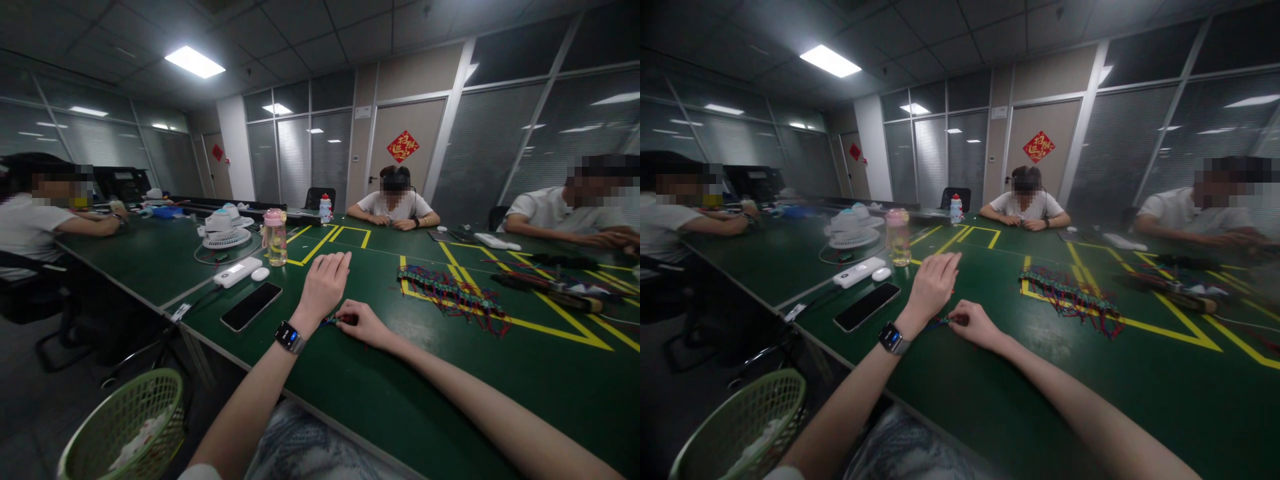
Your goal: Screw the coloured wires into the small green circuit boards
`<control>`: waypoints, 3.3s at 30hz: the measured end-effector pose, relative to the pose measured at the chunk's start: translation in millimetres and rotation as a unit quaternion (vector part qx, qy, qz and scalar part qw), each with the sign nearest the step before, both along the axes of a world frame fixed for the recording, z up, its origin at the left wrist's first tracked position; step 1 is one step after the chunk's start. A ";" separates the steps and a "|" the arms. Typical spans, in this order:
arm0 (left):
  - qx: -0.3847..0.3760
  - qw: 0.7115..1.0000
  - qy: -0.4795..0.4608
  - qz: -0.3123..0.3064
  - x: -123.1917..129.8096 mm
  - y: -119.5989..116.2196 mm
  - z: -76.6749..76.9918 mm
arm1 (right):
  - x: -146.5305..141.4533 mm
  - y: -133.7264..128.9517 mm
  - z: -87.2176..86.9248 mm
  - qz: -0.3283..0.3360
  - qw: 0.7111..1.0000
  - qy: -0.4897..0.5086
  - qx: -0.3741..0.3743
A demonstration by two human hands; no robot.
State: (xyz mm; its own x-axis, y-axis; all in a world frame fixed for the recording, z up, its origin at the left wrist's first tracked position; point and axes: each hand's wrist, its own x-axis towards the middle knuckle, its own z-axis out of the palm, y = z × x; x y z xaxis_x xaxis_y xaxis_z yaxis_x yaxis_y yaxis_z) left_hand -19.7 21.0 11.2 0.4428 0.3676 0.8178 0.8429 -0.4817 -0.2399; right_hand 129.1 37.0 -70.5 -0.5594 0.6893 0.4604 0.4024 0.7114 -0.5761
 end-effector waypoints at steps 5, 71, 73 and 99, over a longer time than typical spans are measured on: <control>0.026 1.000 0.011 -0.009 3.0 -6.4 1.7 | 0.2 1.4 -2.6 -0.002 1.000 -0.005 0.002; -0.249 0.818 -0.433 -0.285 -9.6 14.3 -10.9 | 2.9 0.9 -1.7 0.005 1.000 -0.018 -0.004; -0.246 0.825 -0.420 -0.287 -10.6 12.0 -8.6 | 2.7 0.3 -1.0 0.004 1.000 -0.018 -0.004; -0.208 0.825 -0.450 -0.272 -5.8 7.1 -6.8 | 2.2 0.7 -2.1 0.002 1.000 -0.010 -0.002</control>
